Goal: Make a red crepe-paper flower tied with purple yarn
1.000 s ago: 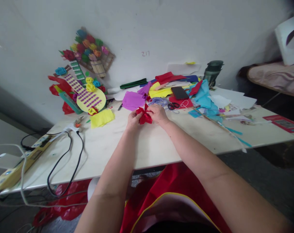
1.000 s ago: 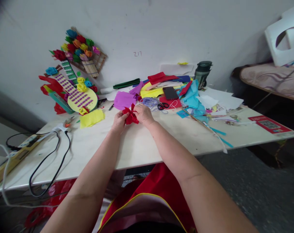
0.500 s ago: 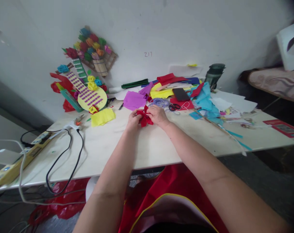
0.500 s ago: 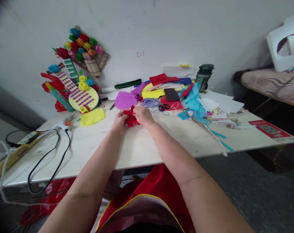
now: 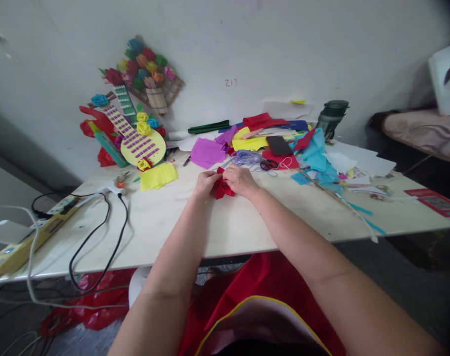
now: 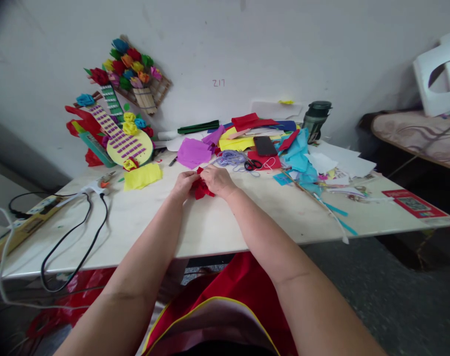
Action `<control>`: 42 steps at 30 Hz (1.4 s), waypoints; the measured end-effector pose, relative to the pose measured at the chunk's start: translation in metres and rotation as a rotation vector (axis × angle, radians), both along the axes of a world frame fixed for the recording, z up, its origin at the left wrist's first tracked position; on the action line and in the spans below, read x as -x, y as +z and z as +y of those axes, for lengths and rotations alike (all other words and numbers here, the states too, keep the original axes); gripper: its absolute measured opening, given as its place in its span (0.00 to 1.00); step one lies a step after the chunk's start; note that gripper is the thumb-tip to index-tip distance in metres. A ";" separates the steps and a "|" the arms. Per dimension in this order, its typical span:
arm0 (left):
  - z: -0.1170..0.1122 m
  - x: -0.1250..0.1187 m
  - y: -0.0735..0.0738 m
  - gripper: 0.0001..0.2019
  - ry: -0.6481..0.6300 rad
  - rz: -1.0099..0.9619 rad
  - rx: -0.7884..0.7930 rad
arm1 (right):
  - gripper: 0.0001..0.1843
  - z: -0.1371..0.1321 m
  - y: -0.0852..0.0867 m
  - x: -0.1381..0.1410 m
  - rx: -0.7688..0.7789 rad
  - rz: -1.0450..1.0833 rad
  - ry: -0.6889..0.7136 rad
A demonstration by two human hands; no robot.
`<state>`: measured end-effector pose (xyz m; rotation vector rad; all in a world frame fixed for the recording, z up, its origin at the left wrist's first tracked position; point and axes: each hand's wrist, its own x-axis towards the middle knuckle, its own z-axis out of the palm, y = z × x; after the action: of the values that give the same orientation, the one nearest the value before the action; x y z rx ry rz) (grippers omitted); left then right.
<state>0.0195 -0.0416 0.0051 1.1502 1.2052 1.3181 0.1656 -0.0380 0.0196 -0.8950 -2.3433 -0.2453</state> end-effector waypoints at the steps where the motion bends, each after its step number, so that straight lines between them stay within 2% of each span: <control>1: 0.000 0.000 0.000 0.10 0.005 0.009 -0.008 | 0.10 0.000 0.000 0.000 -0.002 -0.010 -0.007; 7: 0.002 -0.003 -0.001 0.09 0.044 0.056 -0.040 | 0.10 -0.002 0.001 0.002 -0.002 -0.030 -0.047; 14: 0.006 0.001 -0.007 0.09 0.080 0.061 -0.060 | 0.13 -0.007 0.006 0.003 -0.076 -0.069 0.085; 17: 0.005 0.001 -0.006 0.10 0.074 0.068 -0.063 | 0.12 -0.006 0.005 0.003 -0.030 -0.064 0.102; 22: 0.006 -0.001 -0.006 0.11 0.085 0.195 -0.139 | 0.06 0.004 -0.004 0.002 0.143 0.102 -0.013; 27: 0.008 -0.002 -0.006 0.11 0.136 0.358 -0.266 | 0.07 0.007 -0.007 -0.002 0.232 0.133 -0.143; 32: 0.011 -0.003 -0.011 0.10 0.160 0.403 -0.314 | 0.09 0.002 0.000 -0.003 0.203 0.028 -0.243; 37: 0.015 -0.004 -0.015 0.09 0.192 0.448 -0.294 | 0.11 0.000 0.001 -0.001 0.261 -0.027 -0.314; 39: 0.015 -0.005 -0.016 0.09 0.202 0.434 -0.272 | 0.11 -0.002 0.001 0.000 0.224 -0.044 -0.297; 42: 0.013 -0.005 -0.014 0.11 0.199 0.360 -0.213 | 0.12 -0.008 0.003 0.002 0.122 -0.110 -0.200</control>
<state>0.0249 -0.0282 -0.0085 1.4986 1.4961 1.4548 0.1635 -0.0456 0.0231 -1.2056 -2.3907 -0.2394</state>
